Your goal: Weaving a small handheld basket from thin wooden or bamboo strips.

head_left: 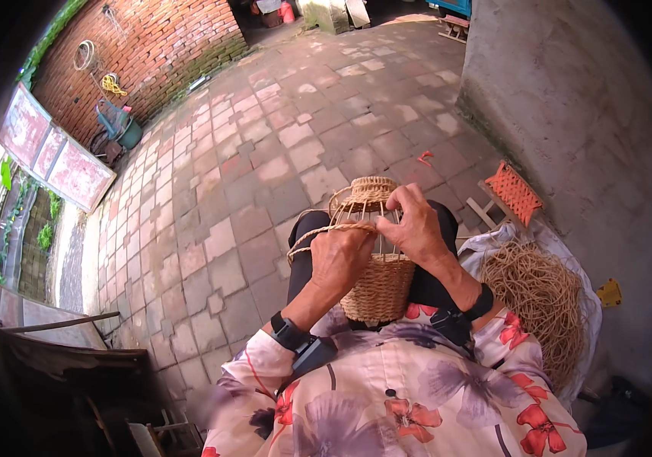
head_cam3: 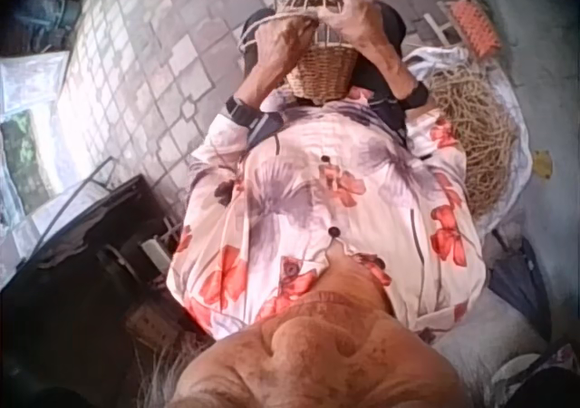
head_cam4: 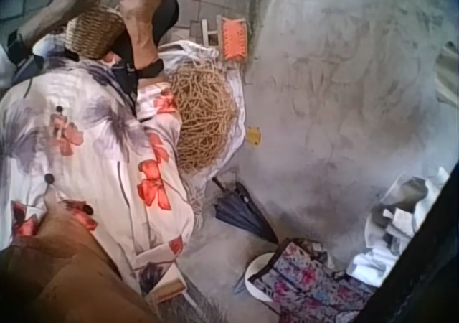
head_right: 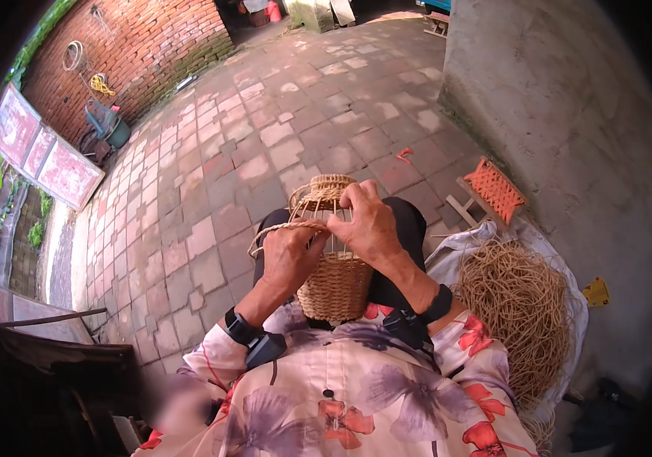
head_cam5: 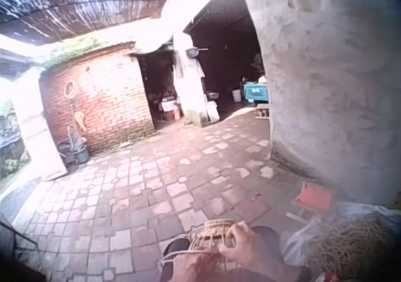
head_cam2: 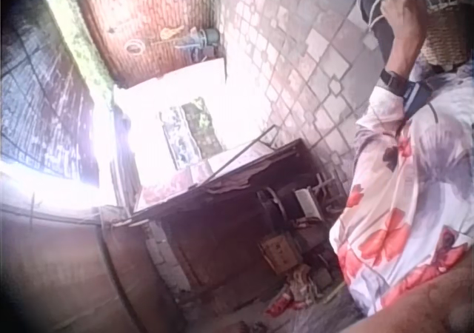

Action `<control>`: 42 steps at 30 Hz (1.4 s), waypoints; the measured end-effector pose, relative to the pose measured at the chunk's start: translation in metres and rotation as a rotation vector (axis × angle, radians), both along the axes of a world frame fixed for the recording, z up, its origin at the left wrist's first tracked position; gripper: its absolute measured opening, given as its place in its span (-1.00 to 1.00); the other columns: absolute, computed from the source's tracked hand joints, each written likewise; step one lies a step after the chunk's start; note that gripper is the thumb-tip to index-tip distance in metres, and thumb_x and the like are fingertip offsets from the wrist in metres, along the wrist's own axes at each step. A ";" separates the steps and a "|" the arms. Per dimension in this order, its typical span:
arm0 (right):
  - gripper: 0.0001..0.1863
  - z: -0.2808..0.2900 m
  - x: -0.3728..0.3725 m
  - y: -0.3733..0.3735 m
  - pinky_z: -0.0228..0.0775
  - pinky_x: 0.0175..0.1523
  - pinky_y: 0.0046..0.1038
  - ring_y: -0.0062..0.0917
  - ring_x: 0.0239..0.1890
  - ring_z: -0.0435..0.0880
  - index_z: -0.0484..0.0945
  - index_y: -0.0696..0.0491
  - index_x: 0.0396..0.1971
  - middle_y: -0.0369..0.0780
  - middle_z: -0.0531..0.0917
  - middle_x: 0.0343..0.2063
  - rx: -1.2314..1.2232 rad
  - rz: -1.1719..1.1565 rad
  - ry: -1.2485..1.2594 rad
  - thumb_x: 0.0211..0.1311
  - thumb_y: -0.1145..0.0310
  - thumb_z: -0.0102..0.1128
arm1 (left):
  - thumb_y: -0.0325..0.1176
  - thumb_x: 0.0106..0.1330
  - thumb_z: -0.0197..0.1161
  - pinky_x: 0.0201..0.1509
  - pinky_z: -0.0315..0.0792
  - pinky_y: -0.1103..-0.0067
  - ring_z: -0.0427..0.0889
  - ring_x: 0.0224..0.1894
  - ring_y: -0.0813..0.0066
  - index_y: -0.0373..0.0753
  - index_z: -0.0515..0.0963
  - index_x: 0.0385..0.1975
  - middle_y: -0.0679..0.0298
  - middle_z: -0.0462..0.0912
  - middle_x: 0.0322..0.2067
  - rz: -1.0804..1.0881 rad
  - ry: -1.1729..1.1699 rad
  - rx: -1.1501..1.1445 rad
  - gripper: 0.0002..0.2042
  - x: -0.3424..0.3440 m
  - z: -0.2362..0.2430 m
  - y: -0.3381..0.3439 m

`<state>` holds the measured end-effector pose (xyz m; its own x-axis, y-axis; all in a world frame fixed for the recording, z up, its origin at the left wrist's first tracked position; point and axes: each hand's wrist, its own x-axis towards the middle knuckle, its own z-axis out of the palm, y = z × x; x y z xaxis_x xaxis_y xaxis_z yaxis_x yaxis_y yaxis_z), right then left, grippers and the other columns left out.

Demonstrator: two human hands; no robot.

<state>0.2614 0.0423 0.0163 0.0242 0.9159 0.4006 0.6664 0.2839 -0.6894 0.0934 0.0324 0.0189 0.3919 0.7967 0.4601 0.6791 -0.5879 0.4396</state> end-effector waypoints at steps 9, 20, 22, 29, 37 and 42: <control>-0.66 -0.002 0.000 0.001 0.44 -0.24 -0.21 -0.21 -0.38 0.55 0.37 0.05 -0.35 -0.17 0.42 -0.33 0.002 0.009 -0.013 -0.07 0.27 0.31 | -0.49 0.14 0.28 -0.49 0.33 0.66 0.43 -0.57 0.65 -0.20 0.49 -0.09 0.40 0.49 -0.56 -0.013 -0.606 -0.537 -0.69 -0.020 -0.009 -0.020; -0.70 0.000 0.003 -0.002 0.44 -0.28 -0.30 -0.32 -0.43 0.53 0.39 0.07 -0.40 -0.21 0.42 -0.36 -0.015 0.024 0.043 -0.09 0.32 0.32 | -0.33 0.36 0.17 -0.46 0.29 0.74 0.37 -0.51 0.71 -0.23 0.49 -0.07 0.43 0.45 -0.53 0.017 -0.999 -1.105 -0.78 -0.119 -0.026 -0.039; -0.70 0.001 0.003 -0.001 0.43 -0.28 -0.32 -0.34 -0.42 0.53 0.40 0.07 -0.39 -0.21 0.43 -0.37 -0.031 0.027 0.059 -0.10 0.33 0.31 | -0.30 0.36 0.18 -0.44 0.32 0.73 0.41 -0.49 0.70 -0.25 0.52 -0.13 0.42 0.48 -0.52 0.089 -0.913 -1.047 -0.80 -0.131 -0.036 -0.041; -0.73 -0.004 0.011 0.000 0.42 -0.30 -0.38 -0.40 -0.46 0.50 0.41 0.09 -0.40 -0.21 0.43 -0.38 -0.014 0.028 0.043 -0.08 0.36 0.29 | -0.36 0.29 0.26 -0.38 0.44 0.73 0.51 -0.44 0.70 -0.29 0.55 -0.21 0.40 0.56 -0.46 -0.003 -1.024 -1.028 -0.83 -0.103 -0.007 -0.010; -0.73 -0.003 0.014 -0.005 0.39 -0.41 -0.51 -0.61 -0.60 0.42 0.43 0.12 -0.37 -0.25 0.42 -0.36 -0.015 0.064 0.110 -0.06 0.39 0.30 | -0.39 0.22 0.28 -0.42 0.43 0.58 0.55 -0.51 0.53 -0.24 0.59 -0.30 0.29 0.60 -0.45 -0.021 -0.497 -0.488 -0.89 -0.039 -0.006 0.005; -0.73 -0.009 0.019 -0.004 0.38 -0.39 -0.55 -0.65 -0.57 0.42 0.42 0.13 -0.37 -0.28 0.40 -0.36 -0.017 0.076 0.133 -0.06 0.42 0.31 | -0.46 0.13 0.25 -0.45 0.40 0.46 0.49 -0.59 0.36 -0.20 0.52 -0.25 0.18 0.52 -0.57 0.030 -0.221 -0.092 -0.82 -0.025 -0.016 0.005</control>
<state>0.2807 0.0386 0.0076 0.0065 0.9238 0.3829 0.5459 0.3175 -0.7754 0.0687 0.0375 0.0027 0.2654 0.8487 0.4575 0.5766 -0.5201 0.6302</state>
